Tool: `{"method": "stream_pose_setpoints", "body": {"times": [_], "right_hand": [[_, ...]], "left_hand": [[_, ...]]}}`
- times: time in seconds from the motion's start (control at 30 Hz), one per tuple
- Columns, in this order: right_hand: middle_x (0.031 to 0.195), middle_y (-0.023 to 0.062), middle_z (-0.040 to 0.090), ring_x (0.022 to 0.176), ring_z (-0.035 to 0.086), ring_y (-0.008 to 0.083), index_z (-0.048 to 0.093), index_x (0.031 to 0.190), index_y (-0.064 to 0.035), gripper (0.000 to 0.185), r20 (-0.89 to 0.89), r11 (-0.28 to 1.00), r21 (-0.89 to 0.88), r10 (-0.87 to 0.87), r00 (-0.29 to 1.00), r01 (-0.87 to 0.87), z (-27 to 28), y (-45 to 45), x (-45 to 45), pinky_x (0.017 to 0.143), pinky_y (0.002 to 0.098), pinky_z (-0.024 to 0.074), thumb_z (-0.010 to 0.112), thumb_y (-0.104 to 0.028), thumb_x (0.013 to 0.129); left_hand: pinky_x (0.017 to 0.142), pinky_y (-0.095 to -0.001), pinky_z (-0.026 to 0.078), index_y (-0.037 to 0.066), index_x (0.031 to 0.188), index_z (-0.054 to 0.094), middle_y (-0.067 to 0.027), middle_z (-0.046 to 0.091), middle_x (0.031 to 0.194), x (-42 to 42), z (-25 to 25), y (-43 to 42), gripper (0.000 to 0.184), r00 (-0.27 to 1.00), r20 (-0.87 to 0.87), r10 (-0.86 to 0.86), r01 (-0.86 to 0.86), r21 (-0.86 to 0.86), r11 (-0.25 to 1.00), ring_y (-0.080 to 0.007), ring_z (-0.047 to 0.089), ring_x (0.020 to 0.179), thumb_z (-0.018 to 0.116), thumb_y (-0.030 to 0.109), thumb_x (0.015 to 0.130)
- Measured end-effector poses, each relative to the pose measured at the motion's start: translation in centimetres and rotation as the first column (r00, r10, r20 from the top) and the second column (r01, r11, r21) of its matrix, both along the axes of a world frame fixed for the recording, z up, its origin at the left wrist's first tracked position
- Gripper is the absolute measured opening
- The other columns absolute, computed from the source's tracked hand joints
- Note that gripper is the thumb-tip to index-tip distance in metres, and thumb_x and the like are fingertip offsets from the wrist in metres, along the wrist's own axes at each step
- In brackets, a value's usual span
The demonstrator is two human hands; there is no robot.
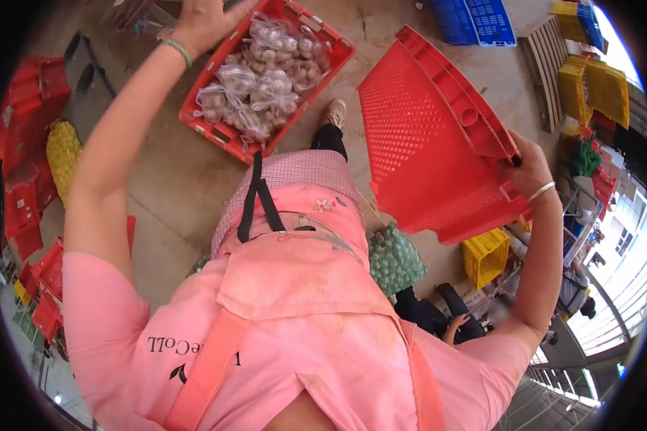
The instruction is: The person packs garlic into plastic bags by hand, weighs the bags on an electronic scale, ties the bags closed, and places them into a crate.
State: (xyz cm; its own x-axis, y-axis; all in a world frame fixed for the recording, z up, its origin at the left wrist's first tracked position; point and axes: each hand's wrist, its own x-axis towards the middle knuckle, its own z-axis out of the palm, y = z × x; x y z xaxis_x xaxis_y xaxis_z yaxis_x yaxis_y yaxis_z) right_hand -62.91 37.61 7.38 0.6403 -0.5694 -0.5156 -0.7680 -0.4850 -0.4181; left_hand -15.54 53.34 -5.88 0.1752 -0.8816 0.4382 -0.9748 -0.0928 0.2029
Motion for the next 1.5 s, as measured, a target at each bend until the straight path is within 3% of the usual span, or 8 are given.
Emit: {"method": "stream_pose_setpoints", "body": {"times": [0.13, 0.2, 0.33, 0.5, 0.67, 1.03, 1.33, 1.5], "right_hand": [[0.087, 0.02, 0.058, 0.086, 0.054, 0.0392, 0.053, 0.098, -0.0005, 0.039, -0.162, 0.968, -0.14, 0.185, 0.969, -0.208, 6.4, 3.9, 2.0, 0.074, 0.0349, 0.0449, 0.059, 0.005, 0.061], [0.089, 0.0189, 0.058, 0.087, 0.055, 0.0383, 0.055, 0.094, 0.0002, 0.035, -0.183, 0.936, -0.198, 0.255, 0.949, -0.29, 9.1, 5.7, 3.5, 0.074, 0.0369, 0.0447, 0.058, 0.005, 0.06], [0.091, 0.0131, 0.062, 0.086, 0.058, 0.0317, 0.061, 0.089, -0.0039, 0.031, -0.315, 0.82, -0.165, 0.484, 0.817, -0.549, 13.4, 9.5, 8.6, 0.076, 0.0371, 0.0456, 0.064, 0.002, 0.059], [0.096, 0.0065, 0.062, 0.089, 0.059, 0.0246, 0.06, 0.094, -0.0106, 0.031, -0.323, 0.531, -0.112, 0.78, 0.537, -0.84, 14.7, 13.1, 15.0, 0.079, 0.0357, 0.046, 0.068, -0.009, 0.064], [0.091, 0.0052, 0.058, 0.081, 0.057, 0.0209, 0.057, 0.091, -0.0104, 0.028, -0.158, 0.21, -0.201, 0.957, 0.243, -0.957, 11.9, 13.3, 19.6, 0.076, 0.0317, 0.0464, 0.066, -0.014, 0.065], [0.118, 0.0108, 0.051, 0.106, 0.05, 0.0275, 0.057, 0.111, -0.0084, 0.045, -0.18, 0.026, -0.5, 0.975, 0.133, -0.866, 2.6, 2.4, 20.6, 0.095, 0.0391, 0.0399, 0.058, -0.006, 0.066], [0.125, 0.0183, 0.045, 0.109, 0.049, 0.0335, 0.033, 0.131, -0.0039, 0.087, 0.007, 0.994, -0.093, 0.055, 0.998, -0.055, -19.2, -2.5, 14.0, 0.092, 0.036, 0.0416, 0.079, -0.027, 0.061], [0.135, 0.0165, 0.033, 0.12, 0.039, 0.0289, 0.016, 0.139, -0.0084, 0.098, -0.25, 0.513, 0.456, -0.71, 0.658, 0.727, -30.6, 3.0, 12.4, 0.087, 0.0432, 0.0418, 0.077, -0.034, 0.067]], "left_hand": [[0.085, -0.0406, 0.041, 0.004, 0.11, 0.053, -0.0202, 0.054, 0.104, -1.8, -7.7, 6.3, 0.054, 0.848, -0.523, -0.09, 0.171, 0.107, 0.979, -0.0327, 0.052, 0.099, 0.054, 0.05, 0.081], [0.092, -0.0318, 0.036, 0.001, 0.111, 0.052, -0.0172, 0.051, 0.118, -2.8, -9.0, 9.7, 0.058, 0.336, -0.878, 0.341, 0.248, 0.431, 0.867, -0.0249, 0.047, 0.112, 0.052, 0.051, 0.082], [0.1, -0.0608, 0.011, 0.013, 0.142, 0.011, -0.0234, 0.015, 0.142, -6.1, -10.8, 16.7, 0.11, -0.535, -0.617, 0.578, 0.17, 0.591, 0.788, -0.0378, 0.012, 0.132, 0.053, 0.077, 0.062], [0.101, -0.0594, 0.015, 0.014, 0.142, 0.005, -0.0241, 0.012, 0.143, -5.1, -14.5, 23.1, 0.118, -0.779, -0.516, 0.356, -0.051, 0.619, 0.784, -0.0372, 0.018, 0.131, 0.055, 0.079, 0.057], [0.08, -0.0405, 0.05, 0.006, 0.116, 0.048, -0.0123, 0.057, 0.11, -0.2, -23.5, 34.1, 0.055, -0.715, -0.631, 0.301, -0.232, 0.62, 0.749, -0.0263, 0.058, 0.096, 0.071, 0.032, 0.073], [0.077, -0.0282, 0.047, 0.003, 0.11, 0.055, -0.0039, 0.061, 0.096, -16.1, -13.7, 45.4, 0.035, -0.444, -0.79, 0.423, -0.48, 0.608, 0.632, -0.0137, 0.057, 0.085, 0.065, 0.004, 0.076], [0.081, -0.0388, 0.046, 0.004, 0.127, 0.033, -0.012, 0.048, 0.119, -16.4, -21.7, 34.9, 0.076, -0.715, -0.664, 0.218, -0.524, 0.716, 0.462, -0.0269, 0.052, 0.103, 0.072, 0.003, 0.062], [0.08, -0.0394, 0.048, 0.007, 0.12, 0.041, -0.0109, 0.055, 0.11, -15.1, -22.2, 33.8, 0.057, -0.703, -0.694, 0.153, -0.551, 0.669, 0.499, -0.0243, 0.056, 0.098, 0.068, 0.006, 0.069]]}}
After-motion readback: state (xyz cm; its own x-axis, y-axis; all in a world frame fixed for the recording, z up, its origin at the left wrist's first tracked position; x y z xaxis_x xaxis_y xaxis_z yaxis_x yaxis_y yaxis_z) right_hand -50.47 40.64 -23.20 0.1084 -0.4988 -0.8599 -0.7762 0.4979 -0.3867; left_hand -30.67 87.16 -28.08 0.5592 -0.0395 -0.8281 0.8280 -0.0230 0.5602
